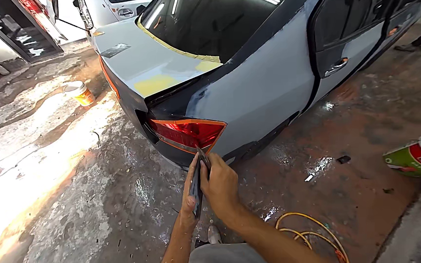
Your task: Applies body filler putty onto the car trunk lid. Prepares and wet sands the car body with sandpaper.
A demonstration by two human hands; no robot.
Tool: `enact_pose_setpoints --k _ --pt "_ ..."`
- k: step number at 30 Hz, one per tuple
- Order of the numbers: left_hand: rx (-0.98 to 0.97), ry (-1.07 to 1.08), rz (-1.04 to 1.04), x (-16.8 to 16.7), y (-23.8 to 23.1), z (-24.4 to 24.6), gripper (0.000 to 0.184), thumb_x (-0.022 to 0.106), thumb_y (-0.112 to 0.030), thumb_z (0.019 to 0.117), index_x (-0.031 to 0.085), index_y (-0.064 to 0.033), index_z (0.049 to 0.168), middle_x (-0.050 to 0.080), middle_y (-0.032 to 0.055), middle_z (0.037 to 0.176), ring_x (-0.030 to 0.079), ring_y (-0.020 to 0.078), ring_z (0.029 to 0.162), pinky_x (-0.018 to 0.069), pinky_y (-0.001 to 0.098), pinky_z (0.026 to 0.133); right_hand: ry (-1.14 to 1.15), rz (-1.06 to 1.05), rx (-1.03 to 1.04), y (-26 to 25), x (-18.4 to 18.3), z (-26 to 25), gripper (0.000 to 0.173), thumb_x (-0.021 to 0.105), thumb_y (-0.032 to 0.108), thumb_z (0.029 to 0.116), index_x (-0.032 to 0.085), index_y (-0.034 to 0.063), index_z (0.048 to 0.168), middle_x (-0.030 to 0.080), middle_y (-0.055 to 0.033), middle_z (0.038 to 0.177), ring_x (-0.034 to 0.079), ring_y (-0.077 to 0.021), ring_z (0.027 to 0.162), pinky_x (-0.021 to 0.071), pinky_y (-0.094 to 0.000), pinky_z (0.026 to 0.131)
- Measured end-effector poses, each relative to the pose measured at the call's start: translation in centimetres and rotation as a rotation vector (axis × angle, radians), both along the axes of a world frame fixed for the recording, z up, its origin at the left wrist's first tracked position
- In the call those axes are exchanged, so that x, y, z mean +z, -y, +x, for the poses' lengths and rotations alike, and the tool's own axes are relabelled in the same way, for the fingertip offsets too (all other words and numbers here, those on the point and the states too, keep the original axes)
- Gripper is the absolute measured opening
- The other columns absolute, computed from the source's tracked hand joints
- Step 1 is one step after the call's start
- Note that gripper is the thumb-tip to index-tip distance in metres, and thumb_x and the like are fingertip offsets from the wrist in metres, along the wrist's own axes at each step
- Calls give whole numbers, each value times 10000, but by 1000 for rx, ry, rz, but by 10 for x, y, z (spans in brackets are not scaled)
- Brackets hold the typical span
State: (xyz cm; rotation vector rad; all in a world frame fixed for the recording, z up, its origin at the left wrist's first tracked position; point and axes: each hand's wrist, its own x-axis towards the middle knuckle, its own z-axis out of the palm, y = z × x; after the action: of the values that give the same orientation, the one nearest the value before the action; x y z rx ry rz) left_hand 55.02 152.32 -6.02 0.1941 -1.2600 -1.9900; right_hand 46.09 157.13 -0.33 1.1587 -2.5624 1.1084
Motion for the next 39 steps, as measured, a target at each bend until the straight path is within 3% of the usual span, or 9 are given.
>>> enact_pose_setpoints --k 4,8,13,16,20,24,31,35,39 --pt "1 -58 54 3 4 0 983 614 -799 782 528 -95 1462 603 62 1427 545 152 1334 431 335 1121 -42 -45 54 -14 -1 16 197 610 215 937 746 75 963 716 -63 839 707 -209 676 587 -397 557" --pt "-28 -16 -18 -1 7 1 1077 598 -803 800 365 -82 1565 494 65 1538 453 134 1417 368 351 1181 49 7 -5 5 5 -6 181 631 220 978 710 61 1013 690 -84 855 695 -255 713 576 -465 595" --pt "-22 -97 59 12 15 4 869 638 -774 784 618 -145 1384 683 20 1318 619 107 1244 493 308 1064 -38 -70 48 -5 7 13 192 616 211 936 743 68 960 716 -66 831 705 -211 666 584 -404 554" --pt "-70 -41 -48 4 20 1 1104 584 -828 788 361 -81 1570 469 82 1557 429 166 1439 348 383 1198 59 -33 5 13 14 -11 180 636 215 974 701 51 1006 688 -93 856 691 -258 713 573 -467 605" --pt "-18 -96 -60 16 20 4 950 563 -823 798 556 -132 1449 621 30 1412 547 121 1334 436 322 1124 -21 -115 45 -2 16 19 183 616 219 945 734 82 975 708 -41 833 697 -180 666 585 -372 552" --pt "-32 37 -233 17 23 5 1214 519 -892 763 279 -39 1593 356 106 1628 337 201 1496 291 409 1231 76 -85 6 14 21 -5 181 638 222 973 706 55 986 691 -85 847 689 -244 699 576 -463 595" --pt "-11 -156 -46 15 19 14 674 652 -668 856 652 -210 1351 679 -27 1327 594 86 1271 468 302 1093 -1 -112 63 4 15 17 194 623 218 947 738 65 979 718 -63 836 707 -209 681 588 -411 569" --pt "-116 -107 -69 8 21 21 975 759 -652 776 426 -134 1532 574 20 1454 535 119 1335 432 343 1135 1 -21 57 14 24 -2 160 628 219 979 708 86 1017 692 -69 878 694 -242 729 573 -452 583" --pt "-191 -167 -91 3 33 30 962 782 -650 740 481 -138 1498 595 18 1438 556 126 1319 457 324 1104 -181 -64 165 -10 11 20 189 653 166 883 770 173 1032 698 -24 885 704 -194 736 564 -361 524"
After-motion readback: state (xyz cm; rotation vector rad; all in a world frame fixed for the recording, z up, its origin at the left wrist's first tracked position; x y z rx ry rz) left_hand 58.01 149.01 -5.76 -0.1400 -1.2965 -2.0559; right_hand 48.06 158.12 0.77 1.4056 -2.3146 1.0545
